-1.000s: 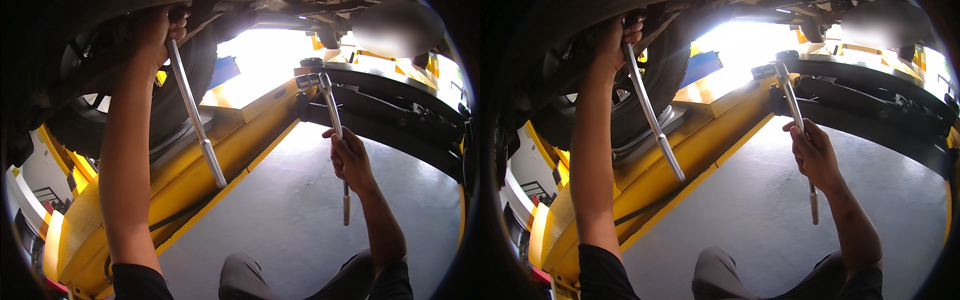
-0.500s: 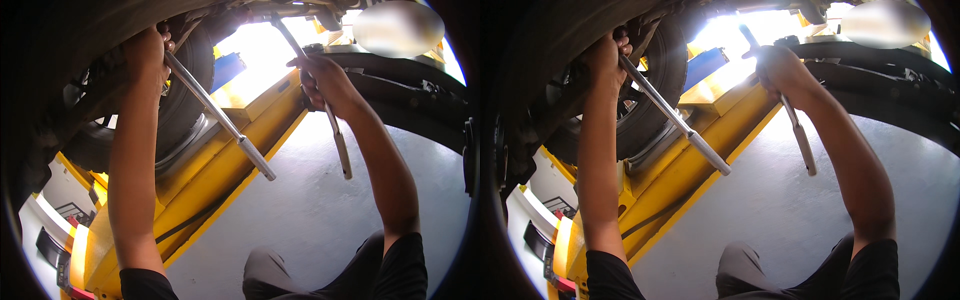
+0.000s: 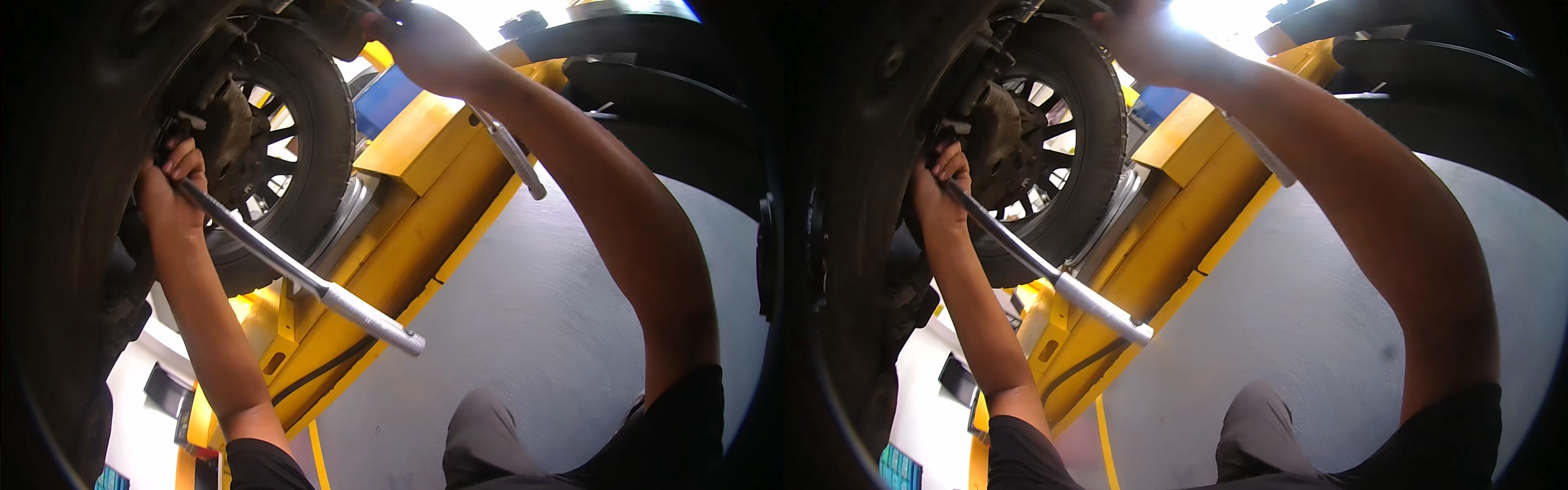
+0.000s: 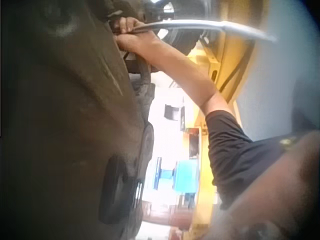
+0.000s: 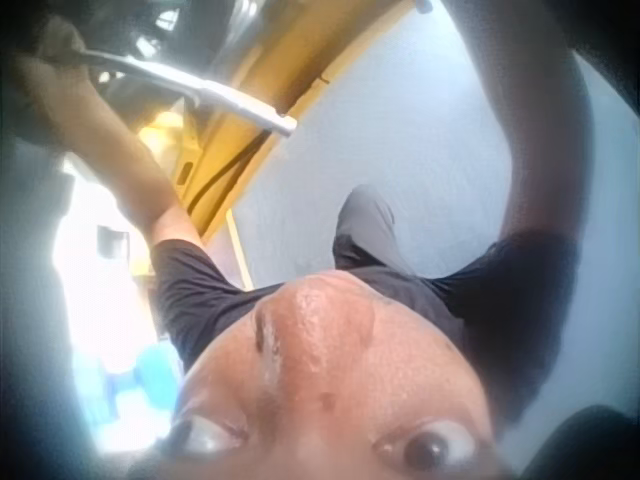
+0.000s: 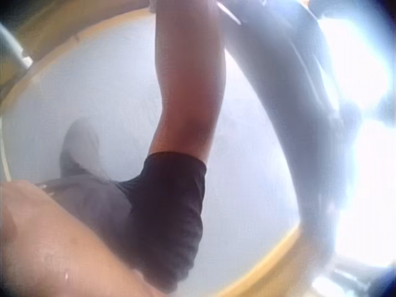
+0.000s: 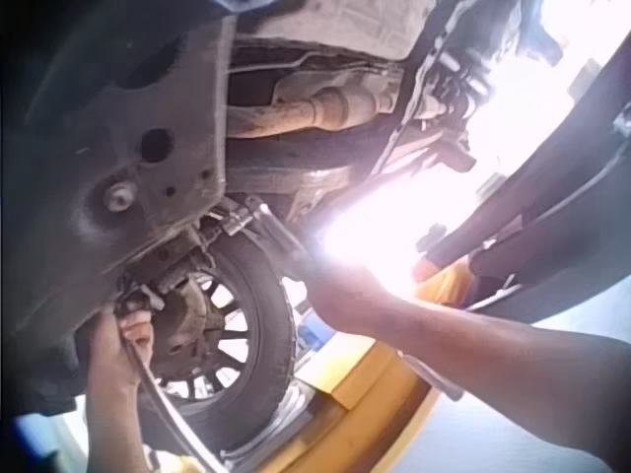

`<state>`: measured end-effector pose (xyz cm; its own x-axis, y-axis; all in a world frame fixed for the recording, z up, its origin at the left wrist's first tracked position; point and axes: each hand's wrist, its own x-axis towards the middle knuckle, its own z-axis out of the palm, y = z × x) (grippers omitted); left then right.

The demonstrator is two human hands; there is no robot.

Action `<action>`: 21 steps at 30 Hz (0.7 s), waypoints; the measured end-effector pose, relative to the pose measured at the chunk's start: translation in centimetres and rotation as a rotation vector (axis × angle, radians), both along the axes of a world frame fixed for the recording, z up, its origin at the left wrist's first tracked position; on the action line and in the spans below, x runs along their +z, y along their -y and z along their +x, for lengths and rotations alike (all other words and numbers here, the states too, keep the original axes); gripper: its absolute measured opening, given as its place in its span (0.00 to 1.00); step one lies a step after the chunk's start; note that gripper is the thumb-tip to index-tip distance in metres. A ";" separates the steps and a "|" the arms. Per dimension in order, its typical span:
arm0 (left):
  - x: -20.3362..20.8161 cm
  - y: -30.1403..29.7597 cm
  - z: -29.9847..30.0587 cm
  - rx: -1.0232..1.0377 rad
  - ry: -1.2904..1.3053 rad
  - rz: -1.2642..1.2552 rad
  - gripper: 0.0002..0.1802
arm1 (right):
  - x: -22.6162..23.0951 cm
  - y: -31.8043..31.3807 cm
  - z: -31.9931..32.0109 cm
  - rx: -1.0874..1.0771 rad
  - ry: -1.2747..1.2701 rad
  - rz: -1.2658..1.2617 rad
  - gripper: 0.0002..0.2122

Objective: The person selects sockets and a ratchet from a tool chest, then sits under a lifted vehicle to loosen and tighten bolts on the suspension using a ratchet and wrench.

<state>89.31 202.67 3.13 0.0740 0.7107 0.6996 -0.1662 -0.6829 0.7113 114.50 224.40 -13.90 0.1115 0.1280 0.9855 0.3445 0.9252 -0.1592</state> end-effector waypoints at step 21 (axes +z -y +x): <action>0.4 1.6 0.1 0.153 0.050 -0.189 0.12 | 3.8 1.8 -3.1 0.005 0.289 0.032 0.06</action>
